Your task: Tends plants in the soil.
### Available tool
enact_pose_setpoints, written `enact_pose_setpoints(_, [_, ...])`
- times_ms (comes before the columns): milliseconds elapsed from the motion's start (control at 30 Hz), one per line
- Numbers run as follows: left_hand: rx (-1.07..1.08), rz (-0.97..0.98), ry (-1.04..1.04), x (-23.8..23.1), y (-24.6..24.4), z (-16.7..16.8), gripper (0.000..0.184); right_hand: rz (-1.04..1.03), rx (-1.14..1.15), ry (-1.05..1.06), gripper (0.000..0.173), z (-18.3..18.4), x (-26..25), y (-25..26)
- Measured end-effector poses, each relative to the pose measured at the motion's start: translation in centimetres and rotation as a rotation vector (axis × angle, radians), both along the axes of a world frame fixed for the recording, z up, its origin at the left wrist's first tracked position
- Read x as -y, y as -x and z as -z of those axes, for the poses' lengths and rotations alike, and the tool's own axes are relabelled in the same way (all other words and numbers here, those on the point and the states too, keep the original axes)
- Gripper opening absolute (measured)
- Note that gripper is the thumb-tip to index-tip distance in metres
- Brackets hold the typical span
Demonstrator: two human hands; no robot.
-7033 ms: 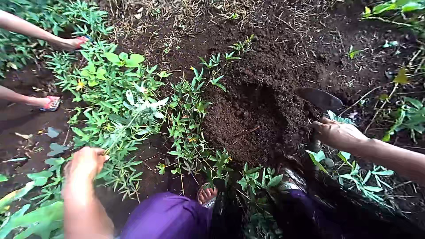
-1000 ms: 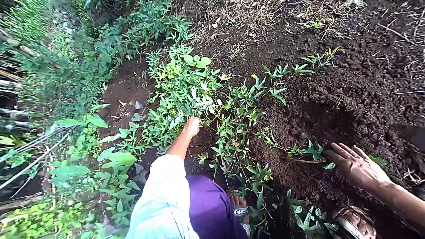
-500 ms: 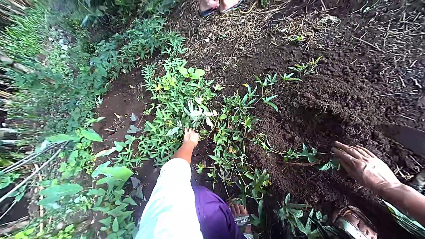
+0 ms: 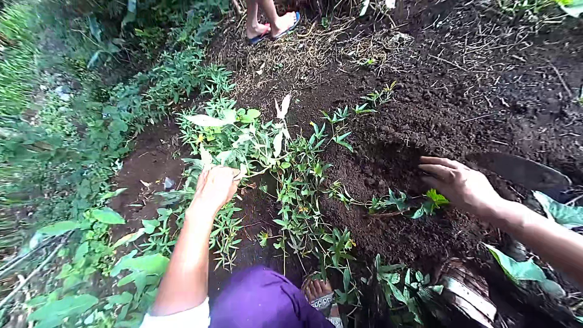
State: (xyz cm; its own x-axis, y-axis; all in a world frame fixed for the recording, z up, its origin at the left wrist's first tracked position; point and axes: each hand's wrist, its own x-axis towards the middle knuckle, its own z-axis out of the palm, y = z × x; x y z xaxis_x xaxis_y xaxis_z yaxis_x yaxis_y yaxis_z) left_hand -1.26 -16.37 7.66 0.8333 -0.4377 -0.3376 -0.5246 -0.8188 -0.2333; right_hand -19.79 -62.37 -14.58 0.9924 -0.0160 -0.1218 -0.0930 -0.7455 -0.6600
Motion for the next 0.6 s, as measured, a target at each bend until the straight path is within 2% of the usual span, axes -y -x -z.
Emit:
enact_pose_setpoints(67, [-0.01, 0.099, 0.053, 2.7, -0.5, -0.9, 0.008, -0.031, -0.001, -0.086, 0.034, -2.5, -1.3, -2.0])
enact_pose_setpoints(200, [-0.016, 0.377, 0.185, 8.7, -0.6, -1.2, 0.011, 0.011, -0.142, -0.278, 0.088, -5.8, -1.7, -5.5])
enact_pose_setpoints(233, [-0.013, 0.445, 0.213, 10.2, -0.5, -0.9, 0.013, 0.024, -0.149, -0.316, 0.092, -6.3, -1.1, -6.1])
enact_pose_setpoints(267, [-0.003, 0.501, 0.229, 11.8, -0.5, -0.4, 0.011, 0.02, -0.135, -0.346, 0.089, -6.7, -0.2, -6.5])
enact_pose_setpoints(300, [0.0, 0.536, 0.236, 13.4, -0.3, 0.1, 0.01, 0.001, -0.107, -0.372, 0.079, -7.2, 0.7, -6.8])
enact_pose_setpoints(367, [-0.011, 0.575, 0.246, 16.1, -0.2, 2.1, 0.005, -0.025, -0.044, -0.433, 0.042, -7.4, 2.1, -6.7])
enact_pose_setpoints(433, [-0.065, 0.534, 0.216, 18.6, -0.3, 4.8, 0.01, -0.089, -0.059, -0.492, 0.022, -6.4, 3.2, -6.3])
enact_pose_setpoints(533, [-0.152, 0.413, 0.112, 21.4, 0.2, 10.0, 0.018, -0.014, -0.151, -0.349, 0.011, -3.5, 3.6, -5.3])
enact_pose_setpoints(600, [-0.193, 0.346, 0.07, 22.7, 0.9, 13.5, 0.021, -0.009, -0.177, -0.165, 0.018, 0.0, 3.4, -4.4])
